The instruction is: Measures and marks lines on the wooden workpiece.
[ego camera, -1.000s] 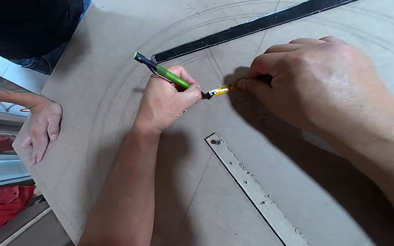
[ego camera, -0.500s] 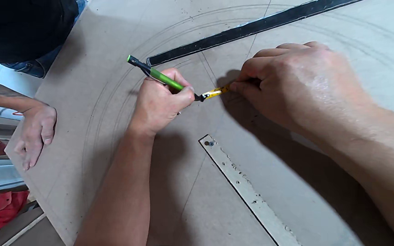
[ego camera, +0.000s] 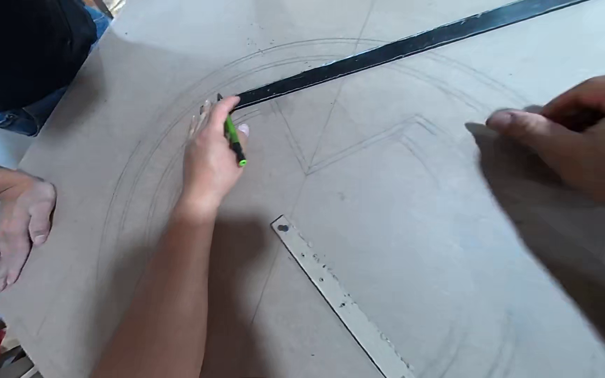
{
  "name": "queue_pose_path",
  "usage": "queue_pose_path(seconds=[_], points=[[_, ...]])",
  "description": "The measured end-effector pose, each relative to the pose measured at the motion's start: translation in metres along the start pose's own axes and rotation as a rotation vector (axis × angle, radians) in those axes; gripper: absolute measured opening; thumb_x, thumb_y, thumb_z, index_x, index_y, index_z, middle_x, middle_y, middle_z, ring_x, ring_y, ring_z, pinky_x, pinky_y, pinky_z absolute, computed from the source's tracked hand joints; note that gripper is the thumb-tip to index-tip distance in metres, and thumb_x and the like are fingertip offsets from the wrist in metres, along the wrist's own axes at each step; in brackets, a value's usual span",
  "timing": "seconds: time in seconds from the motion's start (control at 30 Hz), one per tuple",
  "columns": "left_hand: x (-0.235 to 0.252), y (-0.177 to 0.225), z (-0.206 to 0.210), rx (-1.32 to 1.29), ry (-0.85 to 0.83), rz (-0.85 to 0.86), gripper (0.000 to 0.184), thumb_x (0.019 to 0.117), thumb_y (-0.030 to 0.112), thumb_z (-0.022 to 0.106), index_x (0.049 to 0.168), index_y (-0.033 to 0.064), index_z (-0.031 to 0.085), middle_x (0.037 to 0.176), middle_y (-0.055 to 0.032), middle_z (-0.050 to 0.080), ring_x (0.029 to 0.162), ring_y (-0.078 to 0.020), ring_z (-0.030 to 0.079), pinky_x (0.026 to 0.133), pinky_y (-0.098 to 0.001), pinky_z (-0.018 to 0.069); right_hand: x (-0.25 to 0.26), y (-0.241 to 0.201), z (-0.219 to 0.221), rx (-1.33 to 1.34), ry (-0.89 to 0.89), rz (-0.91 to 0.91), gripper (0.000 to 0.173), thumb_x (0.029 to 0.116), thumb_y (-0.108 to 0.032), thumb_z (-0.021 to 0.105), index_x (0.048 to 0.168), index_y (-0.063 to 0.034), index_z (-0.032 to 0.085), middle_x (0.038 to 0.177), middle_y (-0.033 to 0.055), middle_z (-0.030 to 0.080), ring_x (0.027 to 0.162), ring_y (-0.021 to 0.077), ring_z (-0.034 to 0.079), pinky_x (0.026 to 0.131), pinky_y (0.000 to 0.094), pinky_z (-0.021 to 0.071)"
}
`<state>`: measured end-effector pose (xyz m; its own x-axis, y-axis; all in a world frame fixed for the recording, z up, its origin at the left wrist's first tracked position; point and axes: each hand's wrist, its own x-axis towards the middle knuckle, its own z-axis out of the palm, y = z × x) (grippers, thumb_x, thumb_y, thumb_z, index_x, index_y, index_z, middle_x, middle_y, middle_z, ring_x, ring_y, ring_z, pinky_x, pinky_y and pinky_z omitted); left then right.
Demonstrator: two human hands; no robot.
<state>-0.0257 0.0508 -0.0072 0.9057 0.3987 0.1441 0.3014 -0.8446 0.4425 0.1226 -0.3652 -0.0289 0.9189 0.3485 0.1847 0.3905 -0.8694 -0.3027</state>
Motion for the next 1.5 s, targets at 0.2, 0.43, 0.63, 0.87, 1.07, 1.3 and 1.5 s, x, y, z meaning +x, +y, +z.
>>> queue_pose_path(seconds=[0.2, 0.43, 0.63, 0.87, 1.07, 1.3, 1.5], points=[[-0.020, 0.029, 0.008, -0.227, -0.077, 0.342, 0.037, 0.0982, 0.020, 0.069, 0.135, 0.0219, 0.066, 0.129, 0.0038, 0.069, 0.111, -0.0075, 0.068, 0.092, -0.0331, 0.0598, -0.001, -0.071, -0.016, 0.027, 0.065, -0.214, 0.057, 0.0985, -0.051, 0.058, 0.138, -0.0109, 0.060, 0.137, 0.0210, 0.059, 0.123, 0.0454, 0.058, 0.096, 0.0663, 0.0469], [-0.043, 0.057, 0.013, -0.447, -0.339, 0.586, 0.035, 0.0868, 0.019, 0.081, 0.121, 0.0130, 0.075, 0.125, 0.0038, 0.074, 0.132, -0.0180, 0.061, 0.124, -0.0497, 0.0405, 0.014, -0.034, 0.005, 0.030, -0.108, -0.303, 0.086, 0.0941, -0.082, 0.029, 0.153, -0.0236, 0.051, 0.162, 0.0079, 0.043, 0.153, 0.0329, 0.034, 0.124, 0.0632, 0.0207], [-0.042, 0.044, 0.011, -0.833, -0.197, 0.340, 0.021, 0.1007, 0.010, 0.062, 0.118, 0.0000, 0.069, 0.109, -0.0133, 0.076, 0.106, -0.0306, 0.073, 0.102, -0.0500, 0.0585, -0.016, -0.022, -0.017, 0.151, -0.127, -0.311, 0.081, 0.0856, -0.081, 0.054, 0.146, -0.0281, 0.059, 0.156, 0.0014, 0.049, 0.139, 0.0245, 0.051, 0.108, 0.0550, 0.0461], [-0.031, 0.027, 0.001, -0.321, -0.278, 0.465, 0.076, 0.0893, 0.062, 0.068, 0.145, 0.0105, 0.057, 0.154, -0.0028, 0.054, 0.150, -0.0194, 0.041, 0.129, -0.0535, 0.0267, -0.015, -0.048, -0.011, 0.227, -0.087, -0.295, 0.079, 0.0798, -0.071, 0.070, 0.130, -0.0106, 0.064, 0.144, 0.0120, 0.056, 0.134, 0.0284, 0.054, 0.106, 0.0516, 0.0485], [-0.028, 0.032, -0.002, -0.185, -0.437, 0.470, 0.096, 0.0768, 0.069, 0.074, 0.155, 0.0228, 0.045, 0.166, 0.0019, 0.037, 0.158, -0.0181, 0.021, 0.131, -0.0562, 0.0132, -0.020, -0.046, -0.004, 0.207, -0.053, -0.264, 0.081, 0.0770, -0.073, 0.073, 0.127, -0.0089, 0.067, 0.137, 0.0184, 0.058, 0.134, 0.0368, 0.051, 0.111, 0.0622, 0.0377], [-0.029, 0.031, -0.004, -0.237, -0.470, 0.452, 0.093, 0.0800, 0.068, 0.074, 0.155, 0.0213, 0.046, 0.167, 0.0021, 0.034, 0.159, -0.0197, 0.017, 0.132, -0.0526, 0.0107, -0.020, -0.040, -0.010, 0.237, -0.084, -0.211, 0.074, 0.0764, -0.069, 0.077, 0.121, -0.0107, 0.070, 0.130, 0.0162, 0.060, 0.131, 0.0343, 0.051, 0.114, 0.0660, 0.0279], [-0.025, 0.031, -0.006, -0.254, -0.482, 0.446, 0.090, 0.0797, 0.065, 0.076, 0.153, 0.0212, 0.048, 0.165, 0.0001, 0.038, 0.158, -0.0229, 0.020, 0.131, -0.0555, 0.0128, -0.023, -0.044, -0.011, 0.220, -0.087, -0.172, 0.072, 0.0752, -0.071, 0.077, 0.118, -0.0123, 0.070, 0.127, 0.0163, 0.061, 0.130, 0.0364, 0.051, 0.115, 0.0692, 0.0249]])
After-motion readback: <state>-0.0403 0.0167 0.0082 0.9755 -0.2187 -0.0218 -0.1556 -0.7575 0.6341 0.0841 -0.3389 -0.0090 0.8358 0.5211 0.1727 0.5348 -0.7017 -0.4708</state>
